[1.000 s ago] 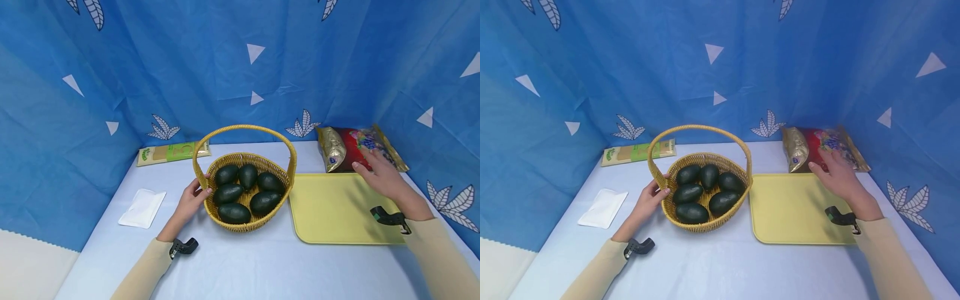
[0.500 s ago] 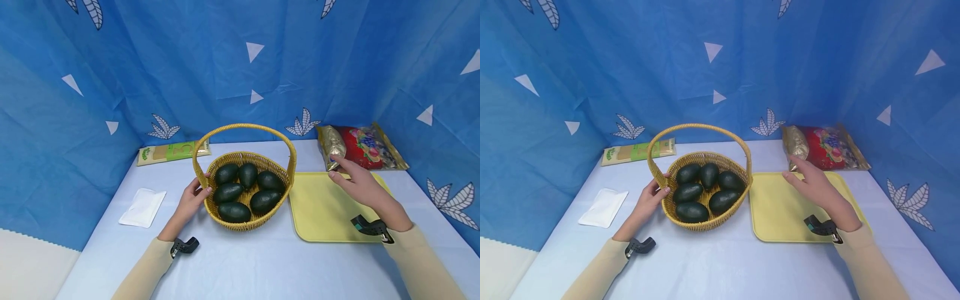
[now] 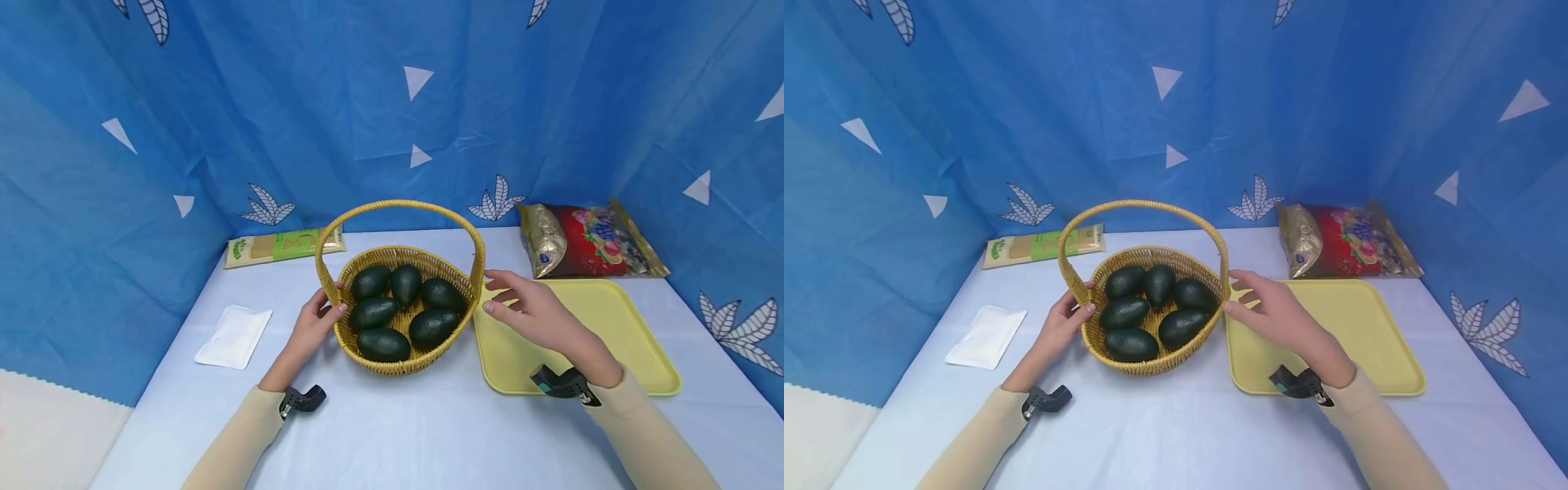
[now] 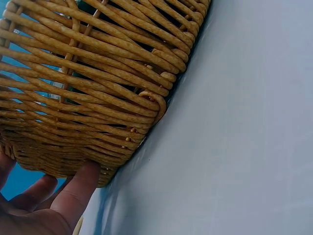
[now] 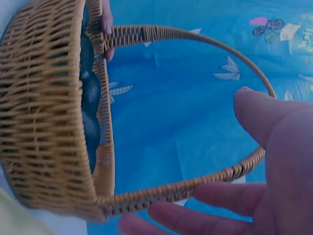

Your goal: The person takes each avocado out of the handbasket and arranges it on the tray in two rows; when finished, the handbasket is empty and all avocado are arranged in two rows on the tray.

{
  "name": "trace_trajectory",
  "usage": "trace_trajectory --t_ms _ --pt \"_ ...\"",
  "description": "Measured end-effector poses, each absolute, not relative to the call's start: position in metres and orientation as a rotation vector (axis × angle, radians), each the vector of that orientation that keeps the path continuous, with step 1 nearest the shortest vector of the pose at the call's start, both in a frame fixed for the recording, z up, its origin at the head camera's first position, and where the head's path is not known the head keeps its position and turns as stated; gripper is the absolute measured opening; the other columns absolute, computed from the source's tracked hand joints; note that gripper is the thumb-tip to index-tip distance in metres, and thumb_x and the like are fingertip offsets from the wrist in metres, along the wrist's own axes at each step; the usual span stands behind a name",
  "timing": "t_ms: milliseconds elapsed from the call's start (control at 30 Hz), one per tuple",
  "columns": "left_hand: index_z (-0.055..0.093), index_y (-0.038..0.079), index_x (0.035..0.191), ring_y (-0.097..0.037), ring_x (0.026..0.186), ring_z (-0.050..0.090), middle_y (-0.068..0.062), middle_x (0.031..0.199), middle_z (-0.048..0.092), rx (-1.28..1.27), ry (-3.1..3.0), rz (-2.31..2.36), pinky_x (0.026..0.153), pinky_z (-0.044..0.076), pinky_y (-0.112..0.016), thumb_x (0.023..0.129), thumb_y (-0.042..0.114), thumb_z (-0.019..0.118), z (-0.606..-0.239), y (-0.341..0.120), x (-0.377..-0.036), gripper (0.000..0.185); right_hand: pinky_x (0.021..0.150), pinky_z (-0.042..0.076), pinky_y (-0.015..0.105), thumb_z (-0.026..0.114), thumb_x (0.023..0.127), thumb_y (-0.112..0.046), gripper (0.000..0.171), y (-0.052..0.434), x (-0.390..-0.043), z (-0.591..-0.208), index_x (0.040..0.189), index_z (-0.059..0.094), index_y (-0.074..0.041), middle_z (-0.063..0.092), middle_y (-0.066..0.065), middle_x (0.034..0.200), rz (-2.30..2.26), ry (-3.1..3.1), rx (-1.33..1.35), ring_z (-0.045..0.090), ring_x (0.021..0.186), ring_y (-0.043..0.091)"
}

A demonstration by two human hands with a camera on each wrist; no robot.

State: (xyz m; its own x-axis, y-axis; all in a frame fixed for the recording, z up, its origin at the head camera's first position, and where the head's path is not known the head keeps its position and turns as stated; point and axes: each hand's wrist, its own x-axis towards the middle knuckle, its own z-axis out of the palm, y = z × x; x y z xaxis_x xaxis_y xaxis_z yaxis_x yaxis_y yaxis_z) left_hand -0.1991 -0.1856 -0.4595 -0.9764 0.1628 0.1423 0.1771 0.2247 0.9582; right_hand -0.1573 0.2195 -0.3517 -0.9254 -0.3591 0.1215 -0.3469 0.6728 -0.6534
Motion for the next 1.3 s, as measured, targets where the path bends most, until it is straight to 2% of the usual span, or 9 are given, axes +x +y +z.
trace_trajectory --t_ms 167,267,400,633,800,1033,1300 --pt "0.046 0.005 0.150 -0.048 0.130 0.058 -0.028 0.150 0.048 -0.332 -2.447 -1.923 0.088 0.054 -0.016 0.102 0.012 0.058 -0.460 -0.185 -0.199 0.050 0.084 0.060 0.033 0.068 0.098 -0.028 0.036 0.209 -0.156 -0.348 0.125 0.064 -0.004 0.072 0.014 0.119 -1.169 2.921 -0.575 0.071 0.103 0.026" --pt "0.046 0.004 0.149 -0.048 0.129 0.058 -0.028 0.150 0.049 -0.332 -2.441 -1.922 0.087 0.053 -0.015 0.102 0.011 0.058 -0.459 -0.184 -0.199 0.049 0.083 0.059 0.028 0.070 0.097 -0.024 0.035 0.201 -0.158 -0.349 0.125 0.065 -0.003 0.072 0.014 0.119 -1.206 2.867 -0.658 0.072 0.102 0.024" --pt "0.046 0.005 0.150 -0.048 0.130 0.057 -0.028 0.150 0.049 -0.332 -2.437 -1.939 0.086 0.054 -0.015 0.101 0.010 0.059 -0.459 -0.184 -0.200 0.050 0.086 0.061 0.036 0.071 0.096 -0.021 0.038 0.185 -0.164 -0.354 0.129 0.066 -0.004 0.071 0.016 0.123 -1.213 2.780 -0.817 0.071 0.103 0.024" --pt "0.046 0.004 0.150 -0.049 0.129 0.058 -0.028 0.150 0.048 -0.319 -2.437 -1.935 0.086 0.054 -0.015 0.100 0.009 0.060 -0.459 -0.184 -0.200 0.051 0.095 0.057 0.049 0.070 0.096 -0.020 0.041 0.155 -0.179 -0.361 0.134 0.064 -0.006 0.068 0.014 0.130 -1.027 2.660 -1.044 0.065 0.114 0.032" --pt "0.045 0.004 0.150 -0.048 0.129 0.058 -0.028 0.150 0.048 -0.334 -2.445 -1.925 0.087 0.053 -0.014 0.101 0.010 0.059 -0.459 -0.185 -0.199 0.051 0.101 0.054 0.049 0.071 0.095 -0.016 0.038 0.142 -0.190 -0.365 0.133 0.066 -0.009 0.068 0.012 0.132 -0.815 2.633 -1.112 0.063 0.122 0.032" --pt "0.046 0.006 0.150 -0.048 0.131 0.057 -0.027 0.151 0.048 -0.322 -2.459 -1.918 0.088 0.054 -0.016 0.101 0.012 0.060 -0.460 -0.186 -0.199 0.052 0.100 0.055 0.046 0.071 0.093 -0.007 0.037 0.136 -0.197 -0.372 0.130 0.068 -0.009 0.070 0.008 0.129 -0.693 2.590 -1.104 0.062 0.123 0.031" --pt "0.046 0.007 0.150 -0.047 0.131 0.057 -0.026 0.152 0.047 -0.309 -2.463 -1.919 0.089 0.053 -0.017 0.101 0.012 0.060 -0.461 -0.186 -0.200 0.052 0.103 0.053 0.046 0.072 0.093 -0.008 0.041 0.136 -0.200 -0.379 0.134 0.066 -0.012 0.067 0.007 0.133 -0.659 2.570 -1.104 0.060 0.126 0.030"
